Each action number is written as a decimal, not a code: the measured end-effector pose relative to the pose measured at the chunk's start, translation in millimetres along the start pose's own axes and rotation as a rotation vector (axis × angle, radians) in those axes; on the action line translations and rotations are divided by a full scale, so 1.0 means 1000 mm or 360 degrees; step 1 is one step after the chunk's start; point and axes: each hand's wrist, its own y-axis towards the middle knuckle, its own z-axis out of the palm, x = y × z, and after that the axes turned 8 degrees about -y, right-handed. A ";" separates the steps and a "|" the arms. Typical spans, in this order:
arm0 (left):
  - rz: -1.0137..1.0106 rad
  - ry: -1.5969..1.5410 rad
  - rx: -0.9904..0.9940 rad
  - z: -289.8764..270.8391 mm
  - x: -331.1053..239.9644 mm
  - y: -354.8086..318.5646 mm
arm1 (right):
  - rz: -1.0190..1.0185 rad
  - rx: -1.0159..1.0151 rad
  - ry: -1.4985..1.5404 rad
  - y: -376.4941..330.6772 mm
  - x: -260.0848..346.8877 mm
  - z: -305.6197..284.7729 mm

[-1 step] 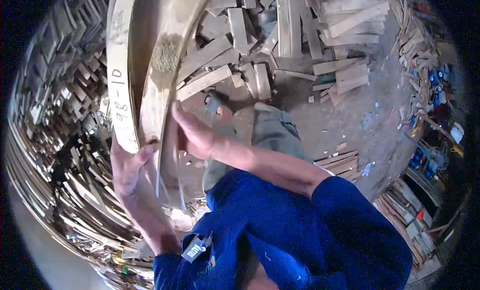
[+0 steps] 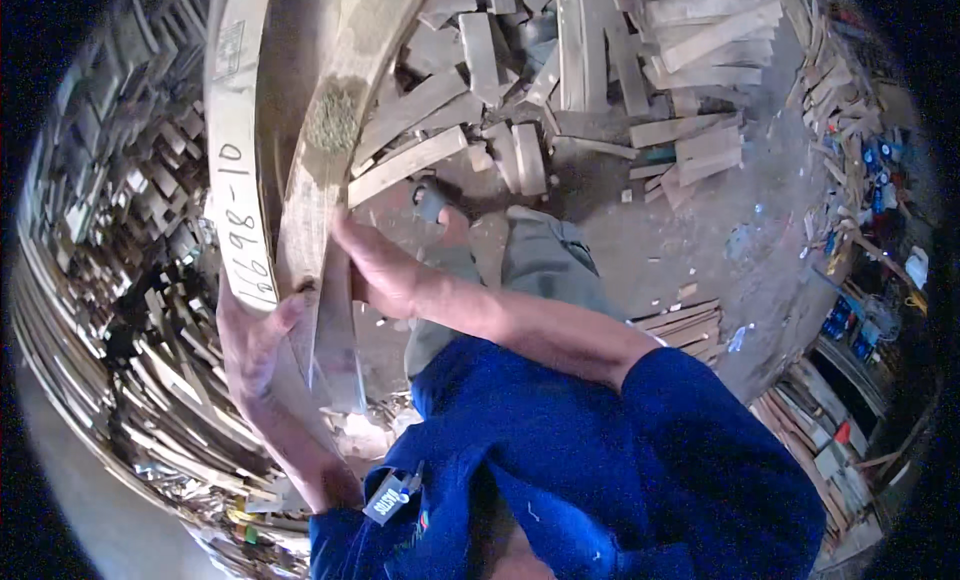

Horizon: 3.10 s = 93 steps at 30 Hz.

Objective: The person is picking up wooden boards from a disorganized pile and stacking them neatly on a pallet.

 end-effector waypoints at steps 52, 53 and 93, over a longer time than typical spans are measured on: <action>0.0011 0.0273 -0.1241 -0.021 0.415 -0.650 | 0.0895 0.0085 -0.0892 -0.245 -0.441 0.007; -0.0106 0.0225 -0.1175 -0.031 0.415 -0.666 | 0.1060 0.0161 -0.0833 -0.247 -0.453 0.010; -0.0261 0.0933 -0.3057 -0.613 0.450 -0.762 | 0.0261 0.2687 -0.2858 0.110 -0.866 0.380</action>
